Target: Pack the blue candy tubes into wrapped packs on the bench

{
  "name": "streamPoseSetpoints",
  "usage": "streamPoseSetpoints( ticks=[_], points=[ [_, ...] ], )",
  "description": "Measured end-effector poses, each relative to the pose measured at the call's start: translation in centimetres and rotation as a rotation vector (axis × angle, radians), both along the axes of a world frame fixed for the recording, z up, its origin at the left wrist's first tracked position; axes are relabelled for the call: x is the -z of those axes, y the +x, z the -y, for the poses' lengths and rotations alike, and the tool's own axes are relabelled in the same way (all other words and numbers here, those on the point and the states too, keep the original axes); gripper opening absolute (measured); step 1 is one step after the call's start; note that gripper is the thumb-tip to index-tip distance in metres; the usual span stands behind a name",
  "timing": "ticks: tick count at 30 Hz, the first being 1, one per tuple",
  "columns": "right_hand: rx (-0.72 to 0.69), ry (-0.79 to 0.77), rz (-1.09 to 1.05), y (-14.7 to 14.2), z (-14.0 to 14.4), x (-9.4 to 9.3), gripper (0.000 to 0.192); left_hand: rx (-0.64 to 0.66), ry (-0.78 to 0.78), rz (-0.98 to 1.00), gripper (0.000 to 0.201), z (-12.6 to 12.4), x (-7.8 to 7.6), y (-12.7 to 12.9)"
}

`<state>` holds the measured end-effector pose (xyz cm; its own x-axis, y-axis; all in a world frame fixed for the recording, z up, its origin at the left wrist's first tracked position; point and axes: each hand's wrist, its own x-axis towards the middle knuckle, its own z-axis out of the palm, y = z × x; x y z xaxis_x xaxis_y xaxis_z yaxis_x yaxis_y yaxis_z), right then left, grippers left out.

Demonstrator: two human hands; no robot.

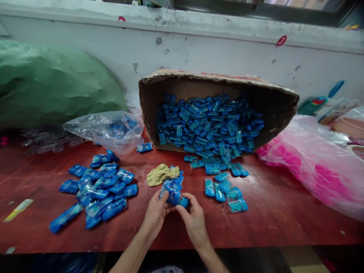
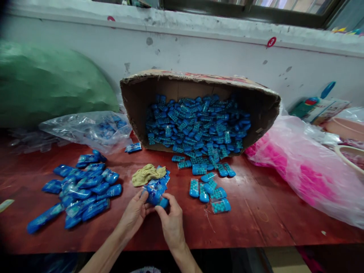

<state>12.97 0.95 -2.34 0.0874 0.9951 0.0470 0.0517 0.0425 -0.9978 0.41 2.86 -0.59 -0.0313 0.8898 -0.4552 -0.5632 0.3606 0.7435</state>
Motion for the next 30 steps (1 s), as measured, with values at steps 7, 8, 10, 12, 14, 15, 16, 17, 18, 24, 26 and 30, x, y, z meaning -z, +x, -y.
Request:
streamPoseSetpoints(
  ticks=[7, 8, 10, 12, 14, 15, 16, 17, 18, 24, 26, 30],
  points=[
    [-0.301, -0.206, -0.210, 0.3, 0.3, -0.6, 0.035, 0.051, -0.120, 0.091, 0.019, 0.1, 0.3, -0.8],
    [-0.311, -0.226, -0.230, 0.4, 0.2, -0.6, 0.034, 0.069, -0.111, 0.091, 0.020, 0.2, 0.3, -0.9],
    [-0.272, -0.249, -0.239, 0.6, 0.1, -0.8, 0.032, 0.106, -0.076, 0.088, 0.021, 0.3, 0.0, -0.8],
    [-0.228, -0.204, -0.212, 0.7, -0.1, -0.9, 0.030, 0.151, -0.044, 0.107, 0.022, 0.4, -0.5, -0.8],
    [-0.224, -0.087, -0.151, 0.9, -0.1, -1.3, 0.031, 0.221, -0.035, 0.161, 0.025, 0.4, -0.9, -0.9],
    [-0.236, -0.025, -0.119, 1.0, -0.1, -1.5, 0.033, 0.264, -0.030, 0.195, 0.025, 0.4, -1.0, -1.1],
    [-0.256, 0.024, -0.093, 1.1, -0.2, -1.6, 0.037, 0.308, -0.021, 0.227, 0.025, 0.4, -1.0, -1.3],
    [-0.277, 0.054, -0.075, 1.3, -0.2, -1.7, 0.040, 0.346, -0.008, 0.256, 0.025, 0.3, -1.0, -1.6],
    [-0.298, 0.066, -0.063, 1.6, -0.4, -1.8, 0.044, 0.378, 0.003, 0.277, 0.025, 0.3, -0.9, -1.8],
    [-0.415, 0.047, -0.059, 2.8, -1.2, -1.0, 0.063, 0.426, -0.022, 0.315, 0.029, 0.3, -0.1, -1.8],
    [-0.489, 0.018, -0.125, 2.9, -1.3, -0.9, 0.061, 0.394, -0.020, 0.321, 0.027, 0.4, 0.0, -1.3],
    [-0.487, -0.033, -0.204, 2.5, -1.0, -0.7, 0.053, 0.290, -0.028, 0.275, 0.020, 0.7, -0.1, 0.0]
  ],
)
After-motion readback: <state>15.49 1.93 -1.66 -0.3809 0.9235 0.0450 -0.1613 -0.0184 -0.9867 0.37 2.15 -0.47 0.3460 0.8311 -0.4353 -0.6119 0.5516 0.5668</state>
